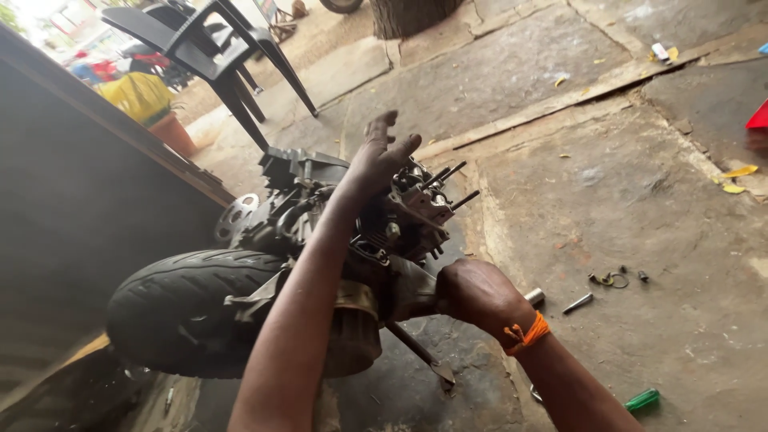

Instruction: The recorder is inspecting a cylinder head and then mounting it back onto a motorcycle engine block.

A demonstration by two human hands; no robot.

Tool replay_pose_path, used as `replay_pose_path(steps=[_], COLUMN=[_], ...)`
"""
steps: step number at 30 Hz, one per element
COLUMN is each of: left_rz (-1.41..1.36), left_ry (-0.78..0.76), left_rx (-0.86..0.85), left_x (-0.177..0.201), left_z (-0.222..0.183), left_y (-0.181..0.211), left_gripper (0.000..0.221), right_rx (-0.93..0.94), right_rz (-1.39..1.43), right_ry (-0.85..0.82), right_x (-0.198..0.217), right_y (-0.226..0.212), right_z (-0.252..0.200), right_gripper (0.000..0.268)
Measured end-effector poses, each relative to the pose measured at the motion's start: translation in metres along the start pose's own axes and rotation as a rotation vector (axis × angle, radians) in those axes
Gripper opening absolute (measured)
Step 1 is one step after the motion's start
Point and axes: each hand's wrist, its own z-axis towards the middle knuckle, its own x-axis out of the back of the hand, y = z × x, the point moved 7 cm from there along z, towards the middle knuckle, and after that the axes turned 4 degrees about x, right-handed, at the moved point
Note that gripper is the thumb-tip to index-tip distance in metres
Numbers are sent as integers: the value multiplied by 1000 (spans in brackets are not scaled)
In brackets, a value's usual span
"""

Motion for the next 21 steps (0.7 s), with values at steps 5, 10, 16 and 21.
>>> replay_pose_path(steps=[5,10,16,21], left_rz=[-157,-29,65,315], left_ry=[-39,-4,44,-118], left_rx=[143,207,260,162], left_x=[-4,0,12,15], left_z=[1,-31,-128,-231], left_y=[-28,-14,32,59], left_gripper=[102,115,118,104], right_rx=[-28,-2,-77,-164], right_rz=[-30,-88,-133,-202], right_ry=[2,46,8,-56], right_x=[2,0,4,-34], right_y=[-8,-9,-23,2], right_z=[-6,-10,-18,-24], right_gripper=[18,19,25,29])
